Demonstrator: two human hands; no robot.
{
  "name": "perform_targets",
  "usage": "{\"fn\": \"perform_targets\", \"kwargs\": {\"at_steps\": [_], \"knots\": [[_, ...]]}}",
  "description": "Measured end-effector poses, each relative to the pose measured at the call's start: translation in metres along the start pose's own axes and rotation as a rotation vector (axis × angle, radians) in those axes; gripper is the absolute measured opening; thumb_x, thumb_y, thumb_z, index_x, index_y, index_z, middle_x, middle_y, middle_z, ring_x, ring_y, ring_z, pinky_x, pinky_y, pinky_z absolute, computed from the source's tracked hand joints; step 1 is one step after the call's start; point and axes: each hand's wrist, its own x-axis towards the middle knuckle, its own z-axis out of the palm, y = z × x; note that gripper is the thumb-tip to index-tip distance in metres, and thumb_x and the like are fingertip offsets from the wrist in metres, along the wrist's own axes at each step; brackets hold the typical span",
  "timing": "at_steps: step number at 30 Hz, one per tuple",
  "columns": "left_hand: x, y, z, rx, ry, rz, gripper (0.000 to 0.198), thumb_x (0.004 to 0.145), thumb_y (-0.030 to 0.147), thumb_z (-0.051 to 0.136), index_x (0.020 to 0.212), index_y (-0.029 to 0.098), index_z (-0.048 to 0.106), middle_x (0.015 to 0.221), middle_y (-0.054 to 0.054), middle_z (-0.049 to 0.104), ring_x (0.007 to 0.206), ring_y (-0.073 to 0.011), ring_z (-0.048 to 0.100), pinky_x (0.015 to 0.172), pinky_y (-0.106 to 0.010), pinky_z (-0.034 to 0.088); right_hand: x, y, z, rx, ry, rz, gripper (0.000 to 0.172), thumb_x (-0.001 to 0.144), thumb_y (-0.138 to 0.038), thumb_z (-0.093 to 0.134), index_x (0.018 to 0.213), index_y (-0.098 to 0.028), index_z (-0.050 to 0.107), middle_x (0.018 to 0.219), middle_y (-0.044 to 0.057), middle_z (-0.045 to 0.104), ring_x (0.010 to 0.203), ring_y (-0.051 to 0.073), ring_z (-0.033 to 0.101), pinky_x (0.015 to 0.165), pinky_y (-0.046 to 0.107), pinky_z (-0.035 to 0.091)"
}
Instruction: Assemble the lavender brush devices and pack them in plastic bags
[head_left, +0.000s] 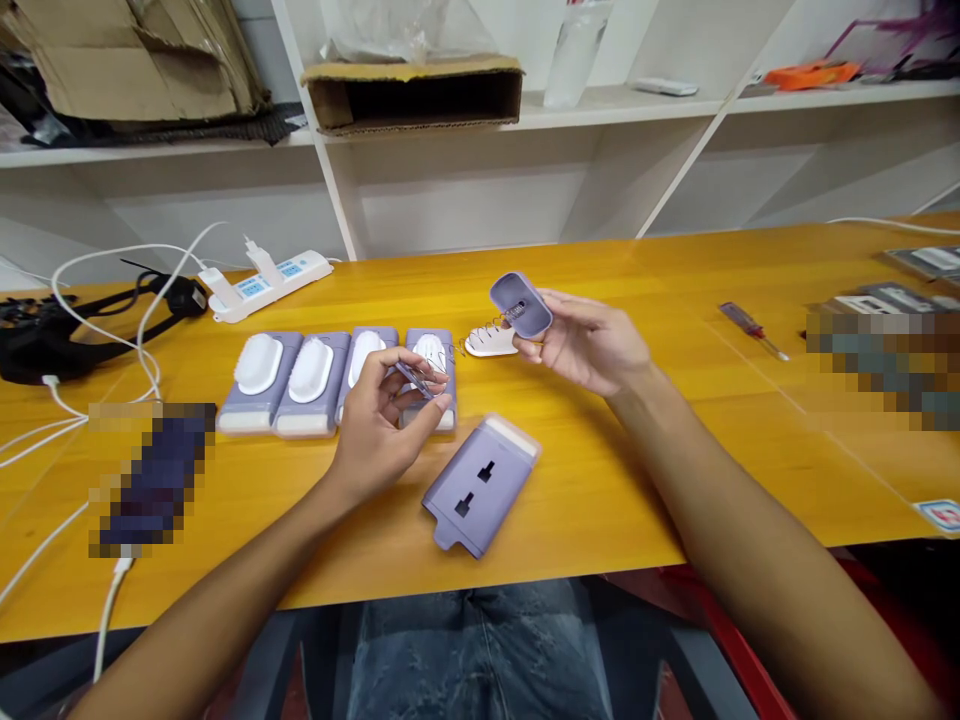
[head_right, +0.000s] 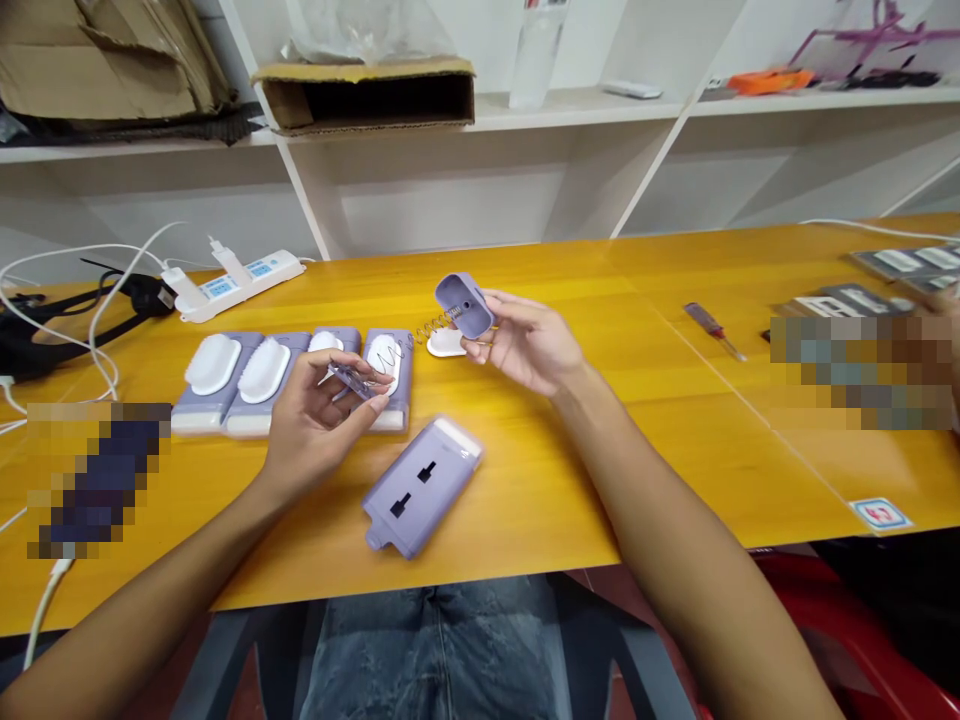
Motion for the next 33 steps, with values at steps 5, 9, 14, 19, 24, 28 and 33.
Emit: {"fn": "perform_targets", "kwargs": {"at_steps": [5, 9, 14, 19, 24, 28, 33], "knots": [[0.0, -0.003, 0.0, 0.012, 0.002, -0.001, 0.039, 0.093, 0.021, 0.086, 0.119, 0.025, 0.058, 0.115, -0.003, 0.069, 0.111, -0.018, 0.079, 0.099, -0.034, 0.07, -0.002, 0.004, 0.012, 0.017, -0.021, -0.022, 0.026, 0.096, -0.047, 0.072, 0.105, -0.023, 0.068, 0.104, 0.01, 0.074, 0.068, 0.021, 0.061, 0.067, 0.044, 0.056], [0.001, -0.004, -0.001, 0.023, 0.012, -0.006, 0.041, 0.092, 0.024, 0.088, 0.12, 0.025, 0.059, 0.114, -0.003, 0.069, 0.111, -0.0196, 0.079, 0.1, -0.037, 0.071, -0.002, 0.003, 0.012, -0.035, -0.016, -0.039, 0.034, 0.095, -0.05, 0.072, 0.116, -0.023, 0.07, 0.111, 0.013, 0.077, 0.071, 0.023, 0.063, 0.068, 0.045, 0.059], [0.001, -0.005, -0.001, 0.022, 0.01, -0.001, 0.041, 0.092, 0.023, 0.088, 0.122, 0.025, 0.06, 0.114, -0.003, 0.069, 0.111, -0.0184, 0.078, 0.099, -0.035, 0.07, -0.004, 0.002, 0.014, -0.02, -0.015, -0.044, 0.035, 0.093, -0.047, 0.076, 0.118, -0.023, 0.07, 0.105, 0.01, 0.077, 0.071, 0.023, 0.066, 0.068, 0.045, 0.06], [0.001, -0.005, -0.001, 0.035, 0.017, -0.022, 0.042, 0.092, 0.024, 0.088, 0.124, 0.025, 0.061, 0.114, -0.003, 0.069, 0.111, -0.0183, 0.078, 0.099, -0.034, 0.07, -0.005, 0.003, 0.017, 0.053, 0.004, -0.022, 0.038, 0.087, -0.042, 0.086, 0.116, -0.024, 0.072, 0.096, 0.006, 0.076, 0.072, 0.023, 0.069, 0.064, 0.041, 0.058], [0.001, -0.004, -0.001, 0.046, 0.026, -0.025, 0.042, 0.092, 0.026, 0.089, 0.123, 0.025, 0.061, 0.113, -0.003, 0.069, 0.112, -0.0198, 0.079, 0.101, -0.037, 0.071, -0.005, 0.004, 0.016, 0.062, -0.005, -0.017, 0.044, 0.085, -0.04, 0.091, 0.121, -0.024, 0.073, 0.094, 0.005, 0.077, 0.075, 0.022, 0.072, 0.061, 0.037, 0.055], [0.002, -0.003, 0.0, 0.039, 0.034, -0.014, 0.041, 0.092, 0.026, 0.088, 0.122, 0.025, 0.06, 0.115, -0.003, 0.069, 0.113, -0.0203, 0.08, 0.102, -0.039, 0.071, -0.004, 0.006, 0.014, 0.018, -0.024, -0.046, 0.045, 0.087, -0.042, 0.092, 0.124, -0.024, 0.073, 0.097, 0.004, 0.077, 0.078, 0.021, 0.073, 0.062, 0.035, 0.055], [0.002, -0.005, -0.001, 0.035, 0.034, -0.004, 0.042, 0.092, 0.025, 0.089, 0.123, 0.025, 0.061, 0.115, -0.003, 0.07, 0.113, -0.02, 0.079, 0.102, -0.038, 0.071, -0.003, 0.011, 0.015, 0.029, -0.01, -0.069, 0.048, 0.085, -0.039, 0.095, 0.127, -0.024, 0.075, 0.099, 0.003, 0.076, 0.079, 0.019, 0.072, 0.06, 0.032, 0.053]]}}
